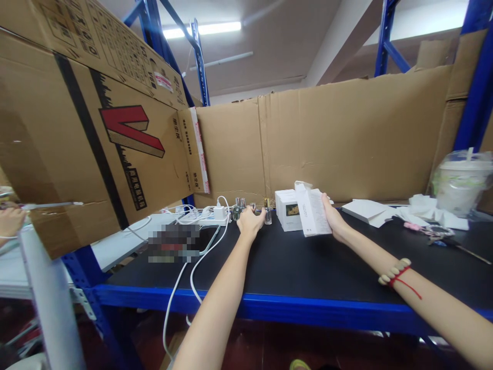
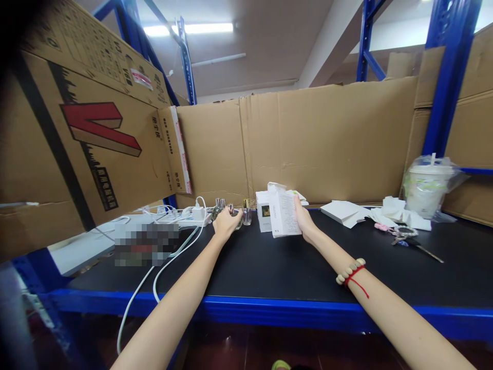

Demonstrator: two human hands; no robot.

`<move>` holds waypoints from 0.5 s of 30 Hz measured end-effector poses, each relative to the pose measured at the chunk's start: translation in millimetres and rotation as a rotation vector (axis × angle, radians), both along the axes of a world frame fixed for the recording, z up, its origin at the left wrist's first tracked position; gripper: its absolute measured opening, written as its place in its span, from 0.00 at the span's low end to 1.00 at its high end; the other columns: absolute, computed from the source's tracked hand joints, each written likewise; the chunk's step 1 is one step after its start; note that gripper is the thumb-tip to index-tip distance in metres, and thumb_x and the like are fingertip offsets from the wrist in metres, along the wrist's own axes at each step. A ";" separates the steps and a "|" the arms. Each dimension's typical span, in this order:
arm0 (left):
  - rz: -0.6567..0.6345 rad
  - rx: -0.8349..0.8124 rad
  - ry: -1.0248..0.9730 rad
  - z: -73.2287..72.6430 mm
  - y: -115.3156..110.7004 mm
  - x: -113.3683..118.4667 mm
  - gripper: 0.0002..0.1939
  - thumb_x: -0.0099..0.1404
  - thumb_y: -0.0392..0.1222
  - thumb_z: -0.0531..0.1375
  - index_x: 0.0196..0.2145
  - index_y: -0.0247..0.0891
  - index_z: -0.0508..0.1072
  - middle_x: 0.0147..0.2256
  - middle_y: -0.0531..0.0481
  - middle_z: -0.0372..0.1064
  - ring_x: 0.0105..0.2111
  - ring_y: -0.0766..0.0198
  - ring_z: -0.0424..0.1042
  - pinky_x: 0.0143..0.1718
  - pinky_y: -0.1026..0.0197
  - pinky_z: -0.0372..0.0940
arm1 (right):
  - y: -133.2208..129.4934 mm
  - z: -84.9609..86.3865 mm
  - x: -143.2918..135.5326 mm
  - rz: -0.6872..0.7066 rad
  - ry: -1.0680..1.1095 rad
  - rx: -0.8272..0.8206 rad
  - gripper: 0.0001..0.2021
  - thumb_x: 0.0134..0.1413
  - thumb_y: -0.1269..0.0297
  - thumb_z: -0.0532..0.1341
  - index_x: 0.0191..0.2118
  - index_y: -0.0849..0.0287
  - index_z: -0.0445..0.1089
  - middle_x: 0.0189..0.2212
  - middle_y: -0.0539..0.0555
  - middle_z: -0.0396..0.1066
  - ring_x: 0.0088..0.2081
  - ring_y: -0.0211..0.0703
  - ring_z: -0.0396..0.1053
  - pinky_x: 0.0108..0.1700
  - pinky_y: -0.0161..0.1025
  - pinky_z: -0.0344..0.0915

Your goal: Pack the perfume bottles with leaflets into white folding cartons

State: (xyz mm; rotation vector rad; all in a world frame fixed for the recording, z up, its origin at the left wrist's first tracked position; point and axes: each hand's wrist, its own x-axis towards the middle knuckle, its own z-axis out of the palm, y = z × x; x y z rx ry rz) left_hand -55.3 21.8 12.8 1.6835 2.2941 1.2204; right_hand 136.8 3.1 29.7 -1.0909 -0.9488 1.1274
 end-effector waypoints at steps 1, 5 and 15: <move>-0.010 -0.021 0.014 -0.1 0.3 0.8 0.13 0.58 0.52 0.53 0.30 0.42 0.70 0.36 0.48 0.73 0.42 0.56 0.70 0.42 0.59 0.62 | -1.9 1.1 -0.9 -0.007 -0.001 -0.003 0.20 0.59 0.55 0.48 0.25 0.57 0.70 0.25 0.51 0.76 0.30 0.40 0.74 0.33 0.34 0.70; -0.029 -0.090 0.034 0.1 2.1 1.2 0.14 0.58 0.49 0.52 0.24 0.40 0.70 0.33 0.46 0.73 0.40 0.55 0.71 0.40 0.59 0.63 | -6.1 3.7 -2.9 -0.033 -0.011 -0.027 0.20 0.59 0.55 0.48 0.24 0.58 0.69 0.27 0.52 0.76 0.31 0.40 0.74 0.36 0.34 0.70; -0.225 0.001 0.091 0.8 -4.0 9.1 0.13 0.60 0.41 0.50 0.41 0.46 0.69 0.45 0.51 0.64 0.43 0.63 0.69 0.42 0.62 0.63 | -0.7 0.9 -1.7 0.000 -0.006 -0.005 0.20 0.59 0.55 0.48 0.25 0.58 0.70 0.26 0.52 0.76 0.30 0.41 0.74 0.35 0.35 0.70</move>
